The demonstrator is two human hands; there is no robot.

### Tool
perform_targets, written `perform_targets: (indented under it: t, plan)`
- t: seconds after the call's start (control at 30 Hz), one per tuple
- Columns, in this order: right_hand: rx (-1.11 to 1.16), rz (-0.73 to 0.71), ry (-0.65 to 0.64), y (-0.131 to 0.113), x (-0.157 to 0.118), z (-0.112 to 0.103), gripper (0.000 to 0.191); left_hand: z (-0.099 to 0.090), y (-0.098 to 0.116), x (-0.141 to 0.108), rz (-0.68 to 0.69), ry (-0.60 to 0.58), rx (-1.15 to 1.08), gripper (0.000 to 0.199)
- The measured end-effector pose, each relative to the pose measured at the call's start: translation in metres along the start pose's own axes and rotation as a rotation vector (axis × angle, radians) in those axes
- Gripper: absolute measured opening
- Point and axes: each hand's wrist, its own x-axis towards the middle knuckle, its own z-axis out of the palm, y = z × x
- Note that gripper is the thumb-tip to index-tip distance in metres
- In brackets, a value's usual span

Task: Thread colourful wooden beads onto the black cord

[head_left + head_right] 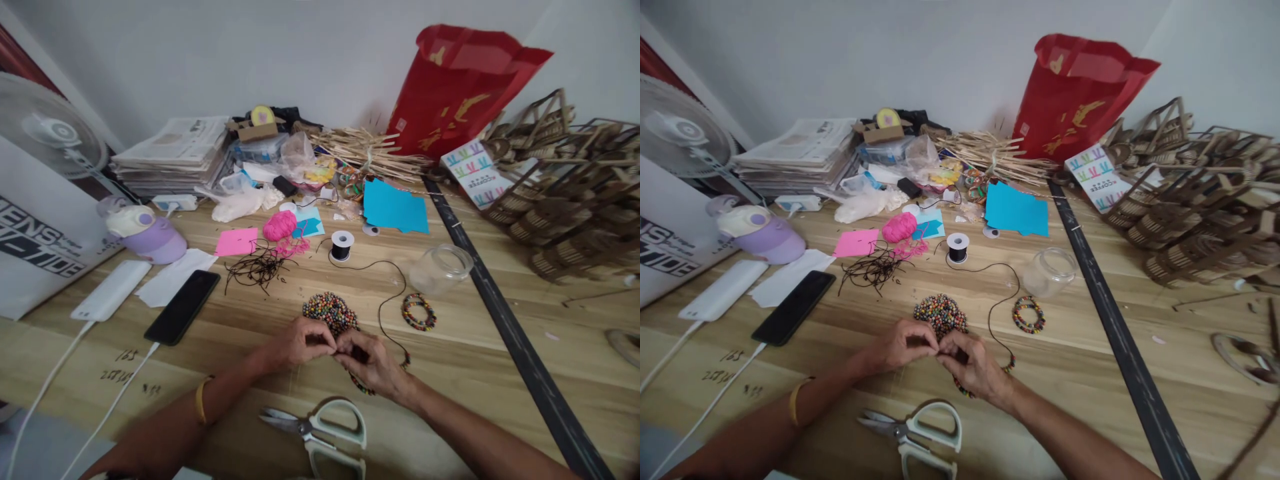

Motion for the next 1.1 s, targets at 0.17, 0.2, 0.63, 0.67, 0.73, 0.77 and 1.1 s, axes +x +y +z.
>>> perform_targets:
  t: [0.17, 0.2, 0.63, 0.67, 0.73, 0.77, 1.1]
  plan:
    - [0.121, 0.097, 0.003, -0.001, 0.005, -0.002, 0.031, 0.003, 0.000, 0.000, 0.051, 0.103, 0.021, 0.012]
    - [0.143, 0.105, 0.001, -0.001, 0.006, -0.002, 0.033, 0.003, -0.001, 0.001, 0.063, 0.117, 0.033, 0.011]
    - [0.208, 0.061, 0.078, 0.005, 0.010, 0.002, 0.029, -0.002, 0.005, -0.001, 0.075, 0.133, 0.187, 0.017]
    - [0.207, 0.062, 0.082, 0.006, 0.011, 0.002, 0.028, -0.002, 0.006, -0.001, 0.056, 0.126, 0.198, 0.017]
    - [0.210, 0.063, 0.074, 0.006, 0.011, 0.002, 0.026, -0.003, 0.009, -0.002, 0.033, 0.115, 0.219, 0.017]
    - [0.213, 0.062, 0.067, 0.006, 0.012, 0.001, 0.026, -0.003, 0.010, -0.002, 0.028, 0.106, 0.226, 0.017]
    - [0.315, 0.106, 0.057, 0.001, 0.012, -0.004, 0.033, -0.007, 0.012, 0.000, -0.031, 0.059, 0.132, 0.029]
